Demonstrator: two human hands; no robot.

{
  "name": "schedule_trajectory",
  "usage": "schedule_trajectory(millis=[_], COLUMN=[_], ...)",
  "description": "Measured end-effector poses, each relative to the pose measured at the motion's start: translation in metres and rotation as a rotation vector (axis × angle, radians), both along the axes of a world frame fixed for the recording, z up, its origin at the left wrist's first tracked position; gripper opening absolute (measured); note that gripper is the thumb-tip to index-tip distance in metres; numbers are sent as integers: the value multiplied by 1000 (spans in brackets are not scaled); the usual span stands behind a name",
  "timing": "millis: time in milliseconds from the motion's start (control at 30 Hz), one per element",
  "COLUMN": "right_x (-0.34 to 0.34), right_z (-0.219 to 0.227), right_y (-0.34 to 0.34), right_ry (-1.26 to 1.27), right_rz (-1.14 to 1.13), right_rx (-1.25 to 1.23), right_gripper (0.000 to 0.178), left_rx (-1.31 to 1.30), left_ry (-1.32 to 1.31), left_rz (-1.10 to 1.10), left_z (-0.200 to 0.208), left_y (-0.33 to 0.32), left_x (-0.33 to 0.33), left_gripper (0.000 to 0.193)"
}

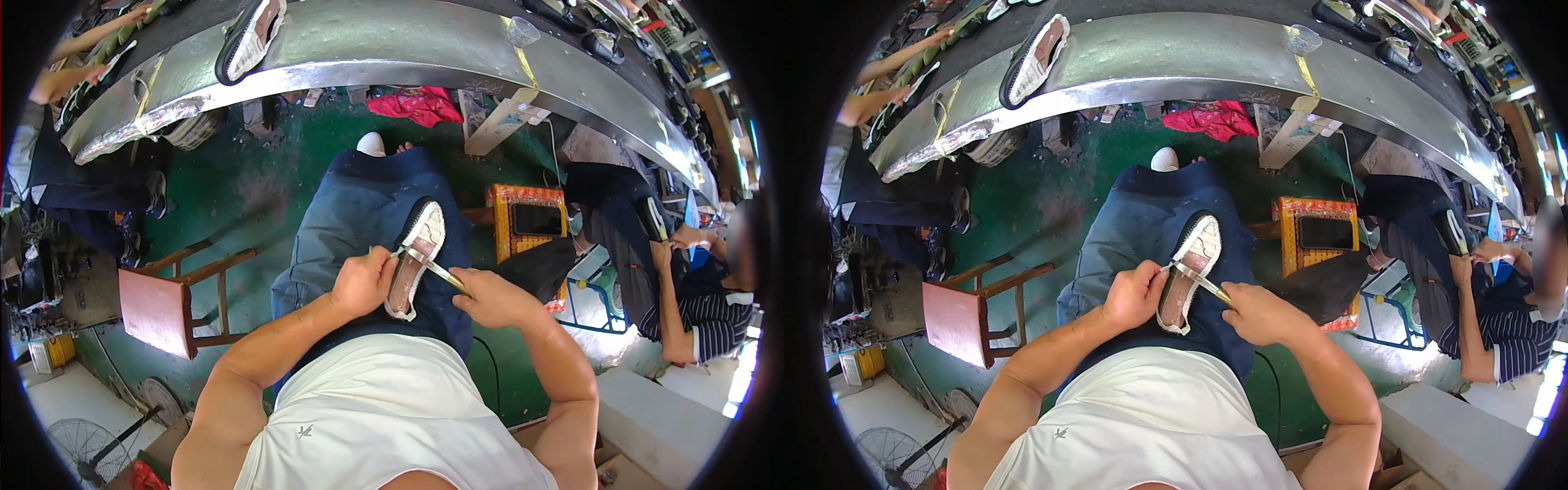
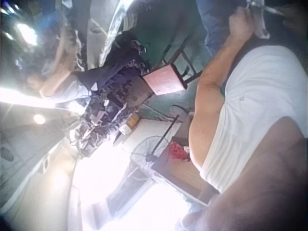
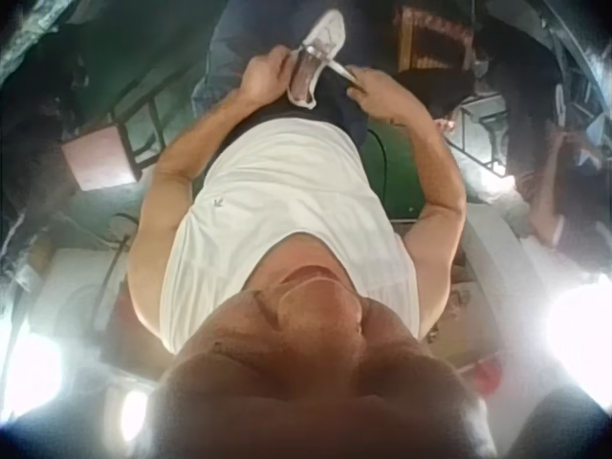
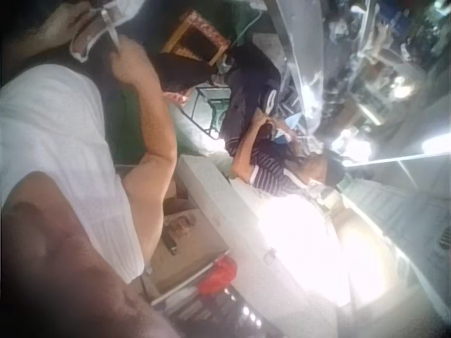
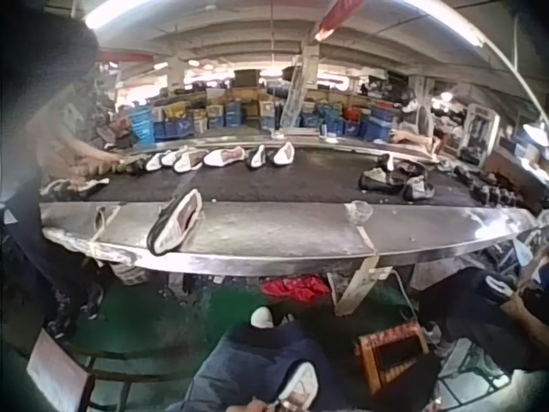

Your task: Assembling and finishing shoes on a production line using hand tools.

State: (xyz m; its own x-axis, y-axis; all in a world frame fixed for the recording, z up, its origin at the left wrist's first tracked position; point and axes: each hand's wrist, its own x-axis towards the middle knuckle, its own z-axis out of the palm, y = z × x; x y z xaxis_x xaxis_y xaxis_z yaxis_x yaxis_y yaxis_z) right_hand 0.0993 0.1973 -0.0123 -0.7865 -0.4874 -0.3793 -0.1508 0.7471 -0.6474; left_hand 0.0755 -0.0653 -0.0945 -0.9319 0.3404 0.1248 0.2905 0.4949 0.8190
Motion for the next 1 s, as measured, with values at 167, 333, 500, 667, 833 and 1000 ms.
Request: schedule_trajectory(millis=[167, 333, 500, 667, 833, 1000], right_x=[-56, -46, -8, 27, 3, -15], right_z=[56, 26, -34, -65, -42, -53], right_y=[-14, -17, -23, -47, -22, -17], right_ry=[-444, -161, -87, -179, 521, -205], right_rz=[188, 159, -99, -433, -228, -245], right_rx=[364, 349, 34, -143, 73, -7], right_gripper=[27, 26, 25, 27, 27, 21], left_rx=[-86, 860, 871, 609, 384, 202], left_ry=[-15, -913, -944, -640, -464, -314], left_rz=[-144, -15, -41, 37, 59, 114], left_z=[-12, -78, -64, -81, -83, -58], left_y=[4, 11, 3, 9, 14, 20], left_x=[4, 8, 4, -5, 1, -1], left_gripper=[19, 64, 80, 79, 73, 68])
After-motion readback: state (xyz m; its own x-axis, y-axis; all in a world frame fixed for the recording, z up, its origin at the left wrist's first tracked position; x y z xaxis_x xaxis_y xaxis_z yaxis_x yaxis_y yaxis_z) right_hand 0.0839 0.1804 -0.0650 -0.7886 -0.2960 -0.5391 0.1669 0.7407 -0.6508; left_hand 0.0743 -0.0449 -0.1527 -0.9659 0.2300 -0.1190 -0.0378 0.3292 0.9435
